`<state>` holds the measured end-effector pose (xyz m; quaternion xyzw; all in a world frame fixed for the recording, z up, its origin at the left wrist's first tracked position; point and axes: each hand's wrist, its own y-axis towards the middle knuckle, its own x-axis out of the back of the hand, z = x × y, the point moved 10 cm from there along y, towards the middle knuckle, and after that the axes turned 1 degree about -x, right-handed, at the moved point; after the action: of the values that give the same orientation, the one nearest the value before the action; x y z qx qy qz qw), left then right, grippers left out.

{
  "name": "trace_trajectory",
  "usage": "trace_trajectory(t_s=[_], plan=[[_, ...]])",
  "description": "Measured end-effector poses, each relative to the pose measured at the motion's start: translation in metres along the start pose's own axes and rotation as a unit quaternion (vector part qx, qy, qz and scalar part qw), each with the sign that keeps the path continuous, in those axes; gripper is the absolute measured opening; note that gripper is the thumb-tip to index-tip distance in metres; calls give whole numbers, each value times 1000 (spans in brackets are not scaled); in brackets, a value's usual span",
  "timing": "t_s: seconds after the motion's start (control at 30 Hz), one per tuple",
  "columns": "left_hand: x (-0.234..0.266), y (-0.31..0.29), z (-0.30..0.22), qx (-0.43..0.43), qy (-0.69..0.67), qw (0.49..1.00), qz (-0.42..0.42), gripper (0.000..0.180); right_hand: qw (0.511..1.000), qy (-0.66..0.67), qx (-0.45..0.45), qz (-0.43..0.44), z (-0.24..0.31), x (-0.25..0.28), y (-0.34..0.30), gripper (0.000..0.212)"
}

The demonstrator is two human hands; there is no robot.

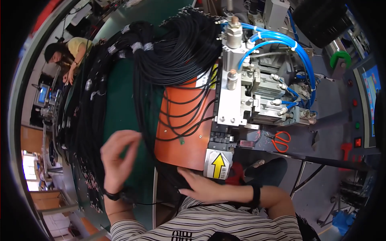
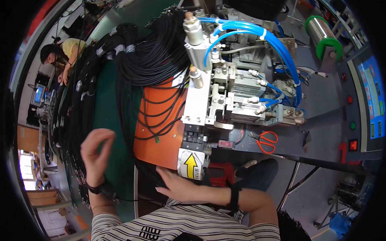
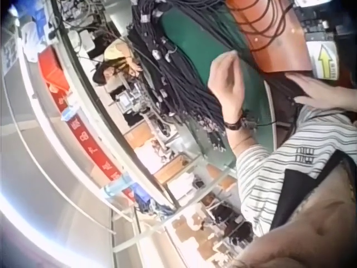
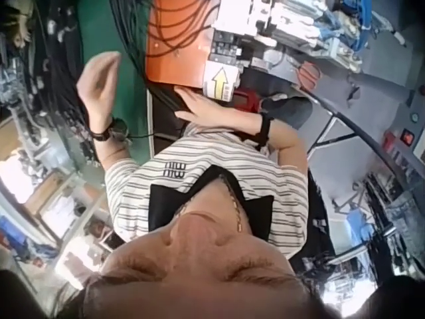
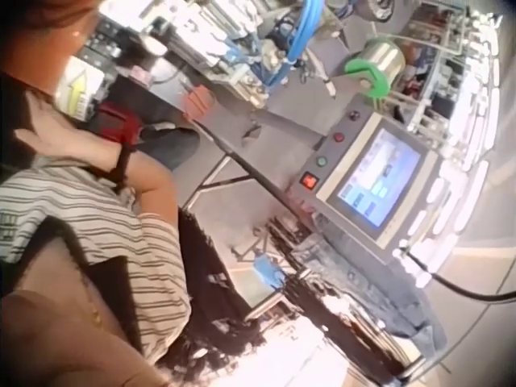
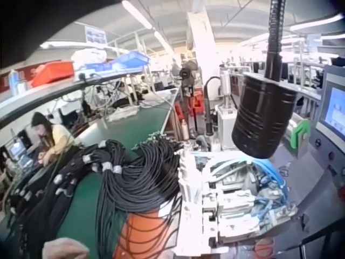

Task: The person picks up a bundle of wires, separates the individual colored wires by hand, and inserts them one by one into a machine. After each wire is processed, the person removes the bundle and places it on the table.

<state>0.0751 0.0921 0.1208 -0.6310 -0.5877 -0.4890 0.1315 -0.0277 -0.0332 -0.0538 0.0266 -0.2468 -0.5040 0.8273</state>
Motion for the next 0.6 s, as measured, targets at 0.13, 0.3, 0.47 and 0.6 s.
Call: trace_trajectory(t_s=[0.13, 0.3, 0.47, 0.6], plan=[[58, -49, 41, 161, -35, 985, -50, 17, 959, 198, -132, 153, -57, -83, 4, 49], [-11, -59, 16, 26, -29, 992, 122, 16, 860, 303, -308, 272, -60, -128, -26, 27], [-43, -70, -41, -188, -141, 955, 182, 43, 906, 249, -275, 206, -7, -31, -19, 15], [-72, -77, -78, -281, -150, 931, 178, 44, 825, 406, -365, 147, -1, 31, -40, 14]])
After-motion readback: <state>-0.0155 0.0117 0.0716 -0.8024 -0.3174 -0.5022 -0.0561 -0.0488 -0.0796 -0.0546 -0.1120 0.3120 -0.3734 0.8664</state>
